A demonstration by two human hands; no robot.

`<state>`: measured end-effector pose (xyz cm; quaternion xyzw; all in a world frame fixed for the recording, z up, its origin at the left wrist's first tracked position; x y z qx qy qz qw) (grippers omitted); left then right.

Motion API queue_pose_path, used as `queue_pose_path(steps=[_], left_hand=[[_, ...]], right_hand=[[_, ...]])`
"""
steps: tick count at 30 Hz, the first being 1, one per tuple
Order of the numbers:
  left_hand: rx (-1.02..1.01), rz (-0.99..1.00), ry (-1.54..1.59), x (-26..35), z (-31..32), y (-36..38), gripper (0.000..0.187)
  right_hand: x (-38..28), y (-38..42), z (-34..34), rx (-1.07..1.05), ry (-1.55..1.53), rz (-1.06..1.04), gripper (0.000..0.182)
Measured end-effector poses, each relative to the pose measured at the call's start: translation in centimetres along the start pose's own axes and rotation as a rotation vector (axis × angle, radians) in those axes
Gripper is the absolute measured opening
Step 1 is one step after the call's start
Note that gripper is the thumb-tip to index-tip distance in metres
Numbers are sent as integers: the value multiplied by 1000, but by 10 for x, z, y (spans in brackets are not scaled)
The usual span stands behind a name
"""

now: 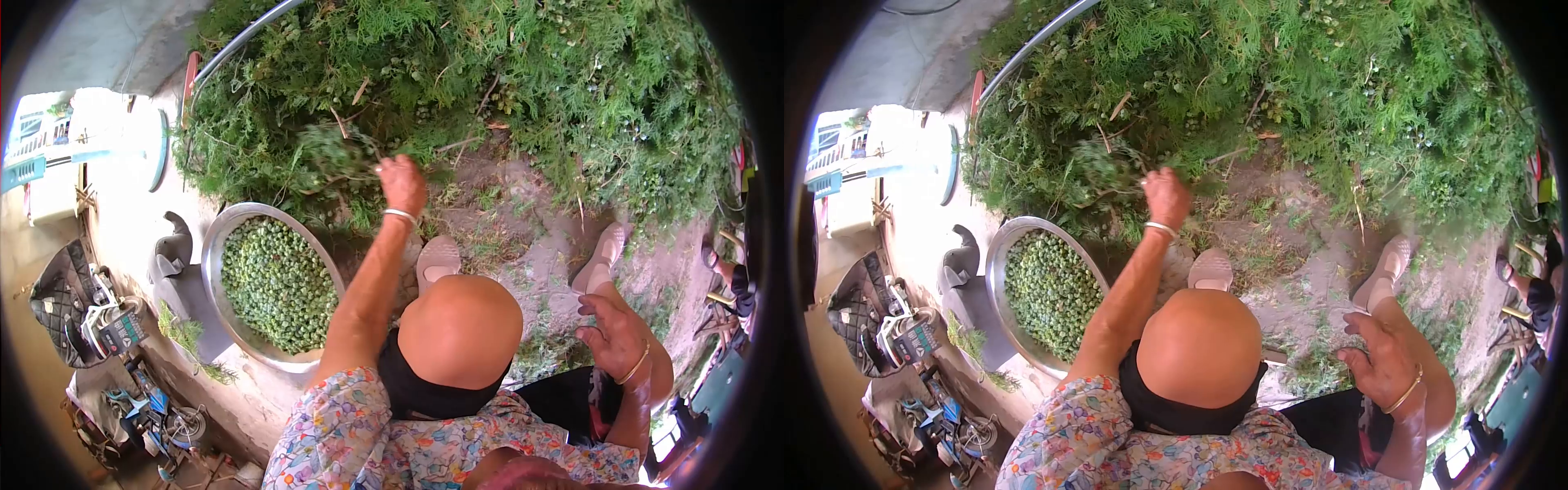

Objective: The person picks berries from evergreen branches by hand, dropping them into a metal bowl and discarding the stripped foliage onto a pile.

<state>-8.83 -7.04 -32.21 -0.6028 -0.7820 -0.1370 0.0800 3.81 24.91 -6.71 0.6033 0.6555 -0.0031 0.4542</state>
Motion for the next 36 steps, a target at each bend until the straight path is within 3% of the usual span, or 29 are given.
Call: queue_pose_path(steps=[1, 2, 3, 4, 5, 6, 7, 9, 10, 12, 13, 15, 17, 18, 20, 21, 22, 24, 26, 28, 32, 34, 35, 36], left_hand=[[-17, 14, 30, 25, -5, 7, 17], [46, 173, -47, 48, 7, 12, 17], [-113, 305, -266, 80, 14, 22, 18], [-24, 248, -122, 81, 53, 22, 20], [83, 177, 215, 104, 9, 39, 15], [43, 309, 98, 127, 15, 51, 17], [-160, 254, 301, 136, 21, 56, 21], [-601, 385, 438, 176, 44, 84, 31], [-602, 381, 440, 179, 39, 85, 31], [-587, 651, 685, 206, 5, 96, 43], [-590, 644, 689, 204, -2, 94, 43], [-236, 751, 454, 191, -37, 76, 58], [-111, 500, 486, 150, -61, 50, 59], [104, 348, 589, 110, -60, 44, 59], [337, 124, 341, 35, -68, 34, 50], [349, 0, 286, 0, -73, 33, 53], [240, -268, 264, -44, -57, 29, 61], [115, -589, -54, -101, -42, 32, 93], [51, -821, -29, -145, -37, 37, 107], [89, -1031, 260, -201, 5, 57, 113], [177, -1079, 405, -201, 12, 59, 115], [30, -839, 275, -150, -10, 32, 105], [-29, -833, 50, -142, -6, 24, 81], [-29, -832, 62, -145, 3, 21, 81]], right_hand=[[-2, 1, -1, 1, 38, -4, 39], [-5, 2, -2, 0, 75, -6, 39], [-7, 3, -3, 1, 73, -6, 39], [-9, 3, -4, 0, 77, -3, 39], [-11, 2, -5, -1, 83, -1, 39], [-12, 1, -5, -1, 84, -2, 39], [-14, 0, -5, 7, 103, -15, 39], [-17, -1, -3, 5, 120, -26, 40], [-18, -2, -3, 4, 130, -30, 40], [-19, -4, -1, -4, 142, -28, 40], [-18, -5, -1, -7, 150, -22, 40], [-17, -6, 2, -13, 158, -17, 41], [-14, -8, 3, -15, 152, -12, 41], [-16, -9, 4, -17, 153, -15, 41], [-16, -9, 4, -44, 149, 35, 40], [-16, -9, 5, -48, 149, 35, 40], [-14, -9, 6, -49, 151, 41, 40], [-9, -10, 8, -59, 159, 52, 40], [-7, -10, 8, -62, 169, 34, 40], [-7, -11, 7, -60, 189, 45, 40], [-4, -11, 8, -47, 230, 3, 42], [-3, -11, 13, -79, 237, 6, 43], [-4, -11, 13, -94, 247, 1, 44], [-5, -12, 10, -89, 258, 3, 44]])
Point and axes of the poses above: each hand's wrist, its own y-axis away from the middle knuckle, its own z-axis out of the palm, x = y × z, the point moved 9 cm from there along -y, towards the middle knuckle, and after that the axes turned 1 degree about x, right-handed, at the moved point
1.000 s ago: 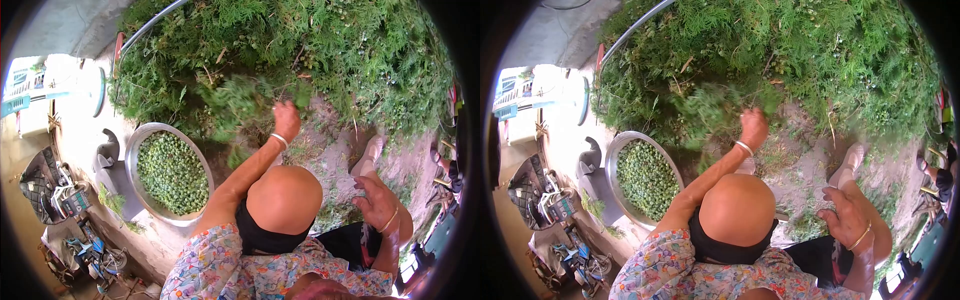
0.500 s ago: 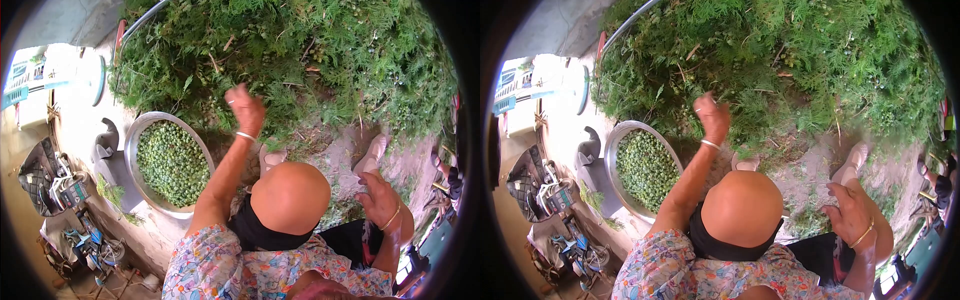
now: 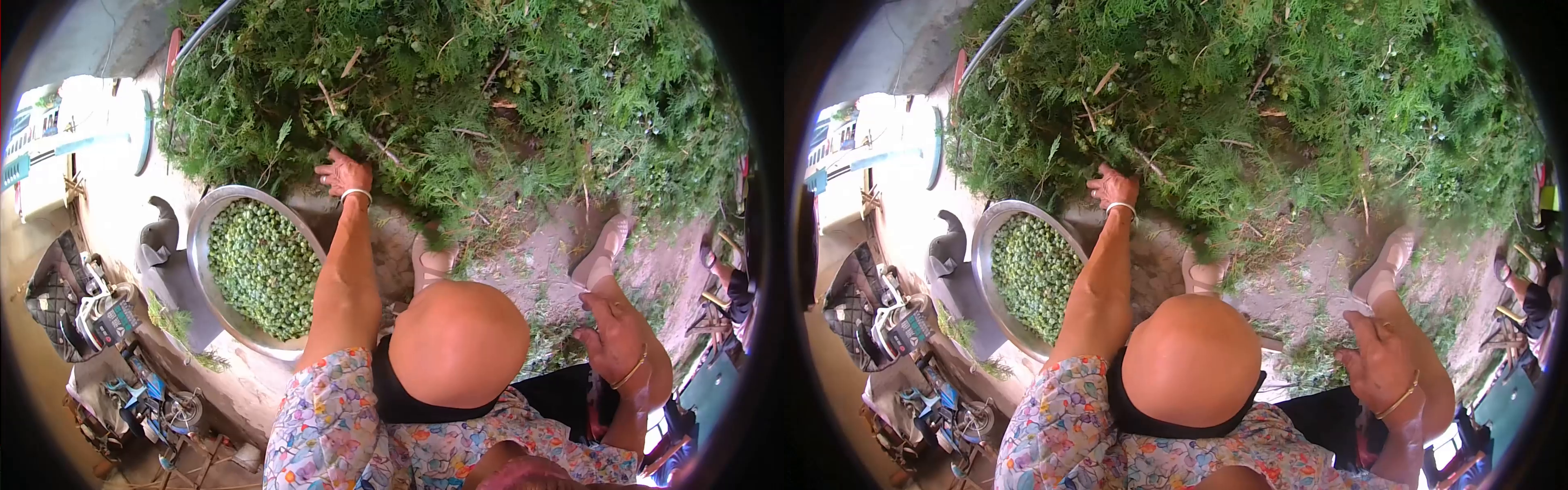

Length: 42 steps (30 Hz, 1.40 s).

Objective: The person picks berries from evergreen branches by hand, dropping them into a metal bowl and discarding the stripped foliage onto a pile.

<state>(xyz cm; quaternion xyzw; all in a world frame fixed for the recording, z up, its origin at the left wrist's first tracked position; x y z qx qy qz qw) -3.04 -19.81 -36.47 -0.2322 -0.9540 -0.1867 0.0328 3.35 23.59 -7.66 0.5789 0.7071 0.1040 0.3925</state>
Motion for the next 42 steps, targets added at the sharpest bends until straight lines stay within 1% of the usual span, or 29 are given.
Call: queue_pose_path(steps=[2, 3, 4, 6, 7, 8, 10, 12, 13, 14, 16, 18, 20, 22, 23, 25, 26, 28, 29, 30, 32, 33, 35, 36, 37, 38, 39, 40, 42], left_hand=[[-73, 86, -10, 3, 19, -12, 60], [-37, 101, 7, 6, 11, -9, 41], [-34, 106, 3, 0, 15, -15, 41], [23, 395, 138, 12, 4, -19, 31], [34, 299, 254, 5, 9, -21, 24], [-21, 208, 570, -7, 30, -25, 24], [133, 338, 864, 1, 68, -33, 18], [-299, -214, 1688, 32, 77, 6, 14], [-153, -177, 1691, 57, 43, 34, 16], [122, 332, 964, 70, 22, 39, 16], [-138, 185, 1044, 87, 27, 69, 13], [-614, -423, 1705, 97, 72, 140, 14], [-261, 746, 728, 142, 39, 200, 18], [-570, 649, 778, 158, 29, 234, 21], [-574, 650, 778, 158, 33, 238, 21], [-591, 1172, 637, 186, 29, 280, 25], [-591, 1176, 637, 190, 22, 285, 25], [-755, 1304, 589, 200, 17, 315, 31], [-826, 1251, 497, 202, 22, 313, 46], [-830, 1253, 499, 199, 30, 308, 46], [-400, 1429, 447, 193, 22, 291, 62], [-468, 1327, 307, 187, 20, 278, 62], [-654, 1021, 404, 164, 39, 239, 38], [-441, 1133, 509, 152, 22, 222, 12], [-276, 1205, 466, 144, 15, 205, 3], [-138, 1250, 411, 138, 1, 195, 6], [-356, 973, 487, 133, -11, 180, 9], [-421, 980, 430, 132, -12, 178, 14], [-410, 1087, 304, 136, -4, 186, 21]], right_hand=[[0, 1, 1, -22, 18, 16, 45], [1, 2, 1, -18, 12, 18, 45], [0, 3, -1, 3, 9, 2, 45], [0, 6, -1, 23, -5, -19, 45], [1, 8, 0, 16, -26, -10, 45], [3, 9, 0, 11, -44, -3, 45], [1, 11, -1, 25, -38, -21, 44], [0, 15, -2, 37, -30, -35, 44], [0, 16, -2, 30, -25, -35, 45], [0, 17, -1, 24, -22, -35, 45], [0, 19, -1, 28, -19, -31, 46], [0, 19, -1, 32, -13, -25, 47], [-3, 19, -4, 36, -16, -42, 47], [-4, 20, -6, 56, 7, -35, 46], [-6, 19, -8, 76, 23, -47, 46], [-5, 17, -7, 50, 7, -36, 45], [-4, 17, -4, 19, -11, -25, 44], [-4, 17, -4, 38, 15, -45, 44], [-6, 17, -5, 50, 39, -68, 44], [-5, 17, -5, 50, 40, -64, 44], [-5, 17, -3, 23, 51, -65, 43], [-4, 16, -4, 25, 50, -61, 43], [-3, 17, -3, 17, 55, -50, 43], [-1, 18, -3, 15, 52, -34, 43], [-1, 18, -4, 28, 61, -44, 43], [-3, 18, -5, 40, 68, -53, 42], [-2, 19, -5, 39, 65, -34, 42], [-5, 19, -5, 31, 61, -51, 42], [-7, 20, -9, 36, 64, -50, 42]])
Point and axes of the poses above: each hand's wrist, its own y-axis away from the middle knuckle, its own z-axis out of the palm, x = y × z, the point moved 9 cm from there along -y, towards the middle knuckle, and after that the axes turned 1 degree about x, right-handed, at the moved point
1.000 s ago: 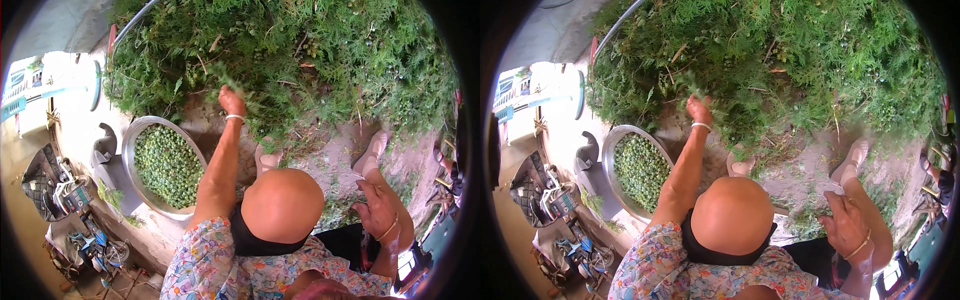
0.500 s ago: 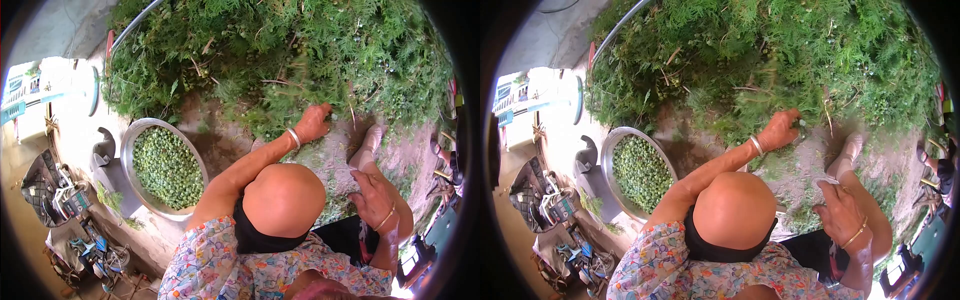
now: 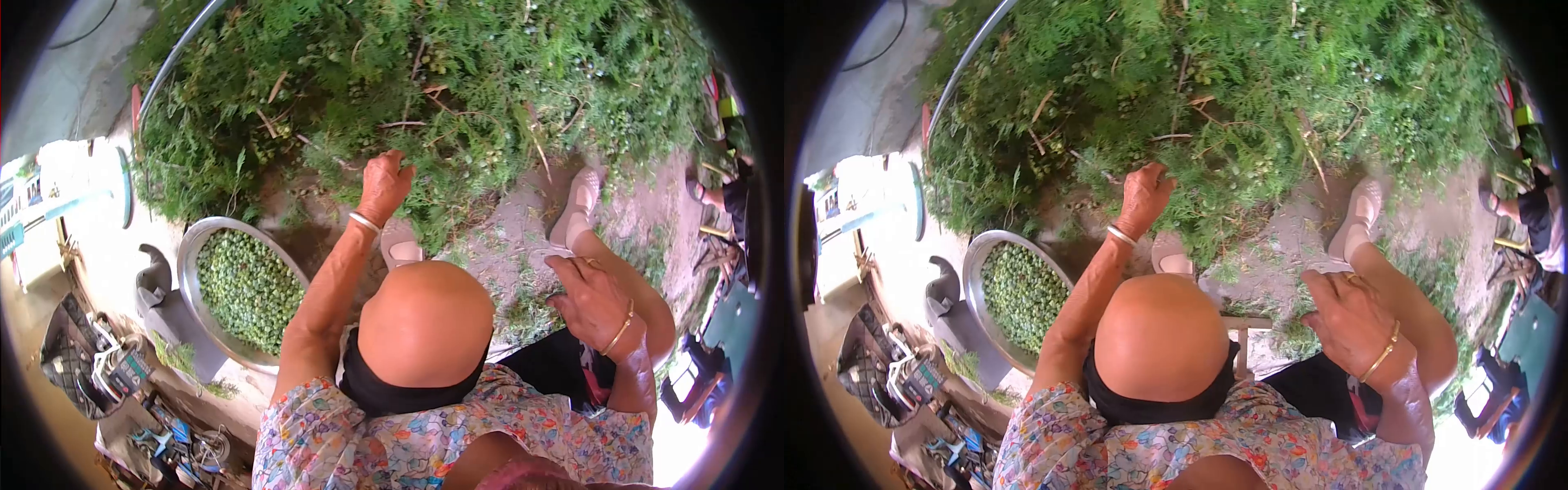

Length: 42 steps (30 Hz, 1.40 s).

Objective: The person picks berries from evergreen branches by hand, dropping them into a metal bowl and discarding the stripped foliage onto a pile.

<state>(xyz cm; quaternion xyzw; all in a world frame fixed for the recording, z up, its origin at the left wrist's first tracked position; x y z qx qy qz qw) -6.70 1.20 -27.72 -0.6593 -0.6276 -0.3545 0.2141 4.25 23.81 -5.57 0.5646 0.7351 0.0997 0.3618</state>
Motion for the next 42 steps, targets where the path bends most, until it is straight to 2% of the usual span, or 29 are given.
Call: queue_pose_path(steps=[1, 3, 4, 6, 7, 8, 10, 11, 12, 14, 15, 17, 21, 23, 24, 26, 28, 30, 32, 34, 35, 36, 38, 39, 40, 42], left_hand=[[-9, 14, 8, 4, 8, -5, 21], [-239, 128, -24, 38, 31, -11, 32], [-248, 140, -22, 45, 40, -15, 32], [-444, 291, 266, 76, 73, -18, 42], [-534, 199, 289, 74, 94, -20, 48], [-544, 217, 286, 75, 104, -21, 48], [-695, 181, -59, 54, 144, -7, 45], [-583, 231, -119, 37, 154, -7, 44], [-593, 247, -126, 47, 145, -4, 44], [-550, 50, 124, 59, 112, -9, 36], [-550, 71, 113, 75, 96, -10, 36], [-602, -200, 790, 102, 65, -9, 25], [-545, 32, 732, 196, -20, -14, 21], [-609, 52, 840, 243, -52, -4, 22], [-607, 88, 818, 262, -65, 2, 22], [-573, 223, 726, 301, -89, 15, 22], [-493, 346, 539, 334, -100, 33, 21], [-385, 498, 342, 363, -107, 56, 20], [-266, 591, 244, 382, -107, 74, 22], [-157, 637, 306, 379, -100, 76, 25], [-126, 697, 347, 381, -99, 79, 40], [-124, 694, 353, 378, -97, 76, 40], [-166, 587, 510, 364, -90, 68, 59], [-203, 554, 612, 360, -88, 66, 69], [-206, 548, 620, 358, -87, 63, 69], [-117, 355, 761, 339, -89, 51, 65]], right_hand=[[2, 0, 2, -43, 2, 26, 43], [7, 3, 5, -82, -3, 68, 44], [7, 4, 5, -74, 9, 51, 44], [12, 5, 5, -52, 15, 47, 44], [14, 6, 6, -48, 20, 30, 45], [15, 8, 6, -42, 26, 14, 47], [14, 9, -1, 21, 47, -20, 40], [11, 10, -6, 69, 71, -69, 34], [13, 12, -7, 83, 64, -55, 34], [17, 14, -6, 81, 81, -53, 28], [19, 16, -8, 104, 80, -47, 28], [22, 18, -10, 135, 99, -29, 24], [31, 19, -24, 271, -8, 11, 25], [37, 17, -41, 404, -576, -52, 30], [39, 14, -44, 441, -573, -69, 30], [46, 14, -62, 555, -1030, -234, 36], [40, 26, -86, 616, -1127, -317, 42], [43, 22, -85, 523, -1473, -336, 44], [40, 24, -89, 529, -1488, -389, 45], [28, 24, -85, 459, -1546, -450, 44], [22, 27, -85, 473, -1532, -424, 31], [24, 26, -88, 470, -1528, -419, 31], [33, 19, -89, 521, -1234, -291, 16], [35, 21, -95, 593, -1297, -305, 9], [37, 18, -97, 591, -1295, -295, 9], [45, 14, -97, 615, -1272, -241, 9]])
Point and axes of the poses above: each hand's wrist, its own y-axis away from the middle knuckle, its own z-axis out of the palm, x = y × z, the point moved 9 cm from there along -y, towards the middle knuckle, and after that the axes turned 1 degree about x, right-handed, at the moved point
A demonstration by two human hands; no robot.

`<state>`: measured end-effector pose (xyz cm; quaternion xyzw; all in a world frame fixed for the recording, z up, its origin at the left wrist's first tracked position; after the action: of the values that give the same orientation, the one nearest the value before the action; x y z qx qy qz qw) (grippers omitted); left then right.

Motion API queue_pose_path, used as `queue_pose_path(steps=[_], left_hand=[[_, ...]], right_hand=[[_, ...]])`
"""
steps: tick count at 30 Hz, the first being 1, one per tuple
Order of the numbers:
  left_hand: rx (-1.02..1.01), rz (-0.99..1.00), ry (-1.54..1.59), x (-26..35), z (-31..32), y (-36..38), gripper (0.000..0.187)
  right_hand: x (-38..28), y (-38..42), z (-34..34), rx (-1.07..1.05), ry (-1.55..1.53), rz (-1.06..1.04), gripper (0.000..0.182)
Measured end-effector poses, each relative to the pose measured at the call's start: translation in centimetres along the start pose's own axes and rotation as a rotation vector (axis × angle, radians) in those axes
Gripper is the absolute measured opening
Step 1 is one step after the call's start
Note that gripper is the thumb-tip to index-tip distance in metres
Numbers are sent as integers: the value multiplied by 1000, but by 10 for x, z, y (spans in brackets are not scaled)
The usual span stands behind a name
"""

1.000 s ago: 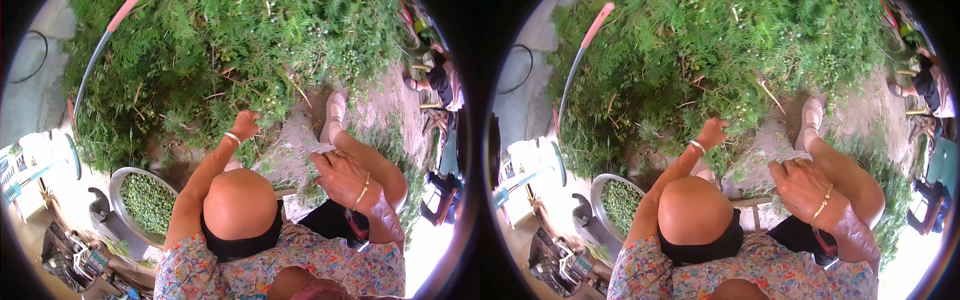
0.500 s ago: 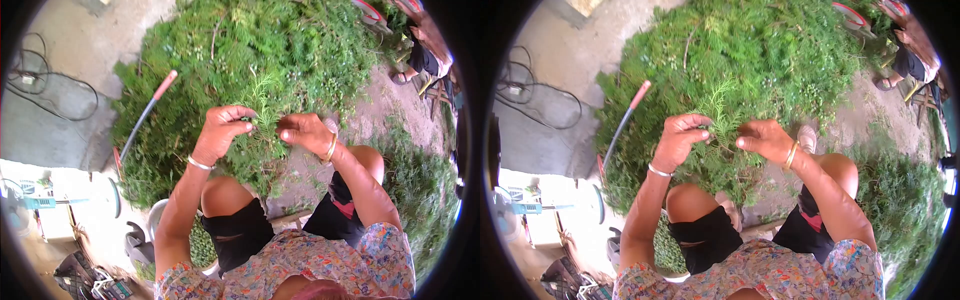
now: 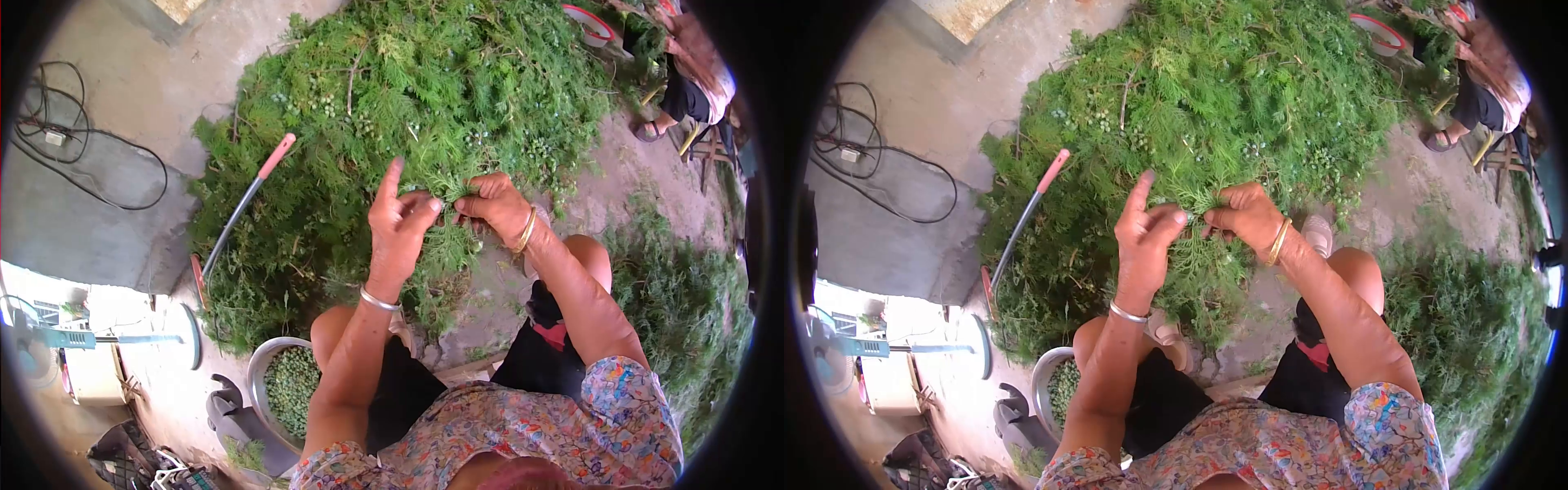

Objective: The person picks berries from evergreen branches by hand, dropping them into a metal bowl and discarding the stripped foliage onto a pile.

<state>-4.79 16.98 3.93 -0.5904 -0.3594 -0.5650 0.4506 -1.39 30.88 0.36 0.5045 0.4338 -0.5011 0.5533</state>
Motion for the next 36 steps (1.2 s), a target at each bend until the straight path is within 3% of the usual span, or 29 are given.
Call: queue_pose_path(steps=[4, 6, 8, 9, 12, 14, 19, 21, 27, 33, 36], left_hand=[[36, 29, 64, -4, -14, -4, 62], [94, -24, 150, -8, -27, -5, 53], [65, -241, 465, -27, -30, -7, 37], [14, -244, 537, -26, -28, -7, 23], [54, -307, 558, -30, -32, -2, 18], [32, -306, 481, -32, -34, -1, 17], [-36, -390, 278, -39, -38, 5, 15], [-61, -309, 262, -39, -41, 1, 13], [-62, -336, 468, -36, -36, 2, 15], [-195, -184, 406, -14, -27, 6, 23], [-149, -246, 441, -23, -32, 9, 25]], right_hand=[[3, -4, 2, 52, -21, 32, 8], [1, -3, 5, 42, -8, 26, 9], [2, 0, 6, 89, -133, 13, 11], [2, 1, 8, 83, -131, 20, 11], [-1, 1, 13, 27, -22, 21, 12], [-10, 0, 21, -35, 151, -82, 10], [6, -2, 22, -41, 84, -20, 10], [8, -2, 22, -46, 55, 24, 11], [15, -1, 23, -87, -29, 91, 12], [24, -4, 23, -84, -152, 90, 13], [24, -3, 23, -77, -108, 95, 14]])
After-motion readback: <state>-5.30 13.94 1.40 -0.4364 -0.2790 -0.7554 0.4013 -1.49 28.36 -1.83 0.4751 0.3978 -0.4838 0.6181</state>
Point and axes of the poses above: each hand's wrist, its own y-axis away from the middle knuckle, its own z-axis out of the palm, x = y × z, the point moved 9 cm from there along -y, towards the middle knuckle, and after that the axes turned 1 degree about x, right-handed, at the moved point
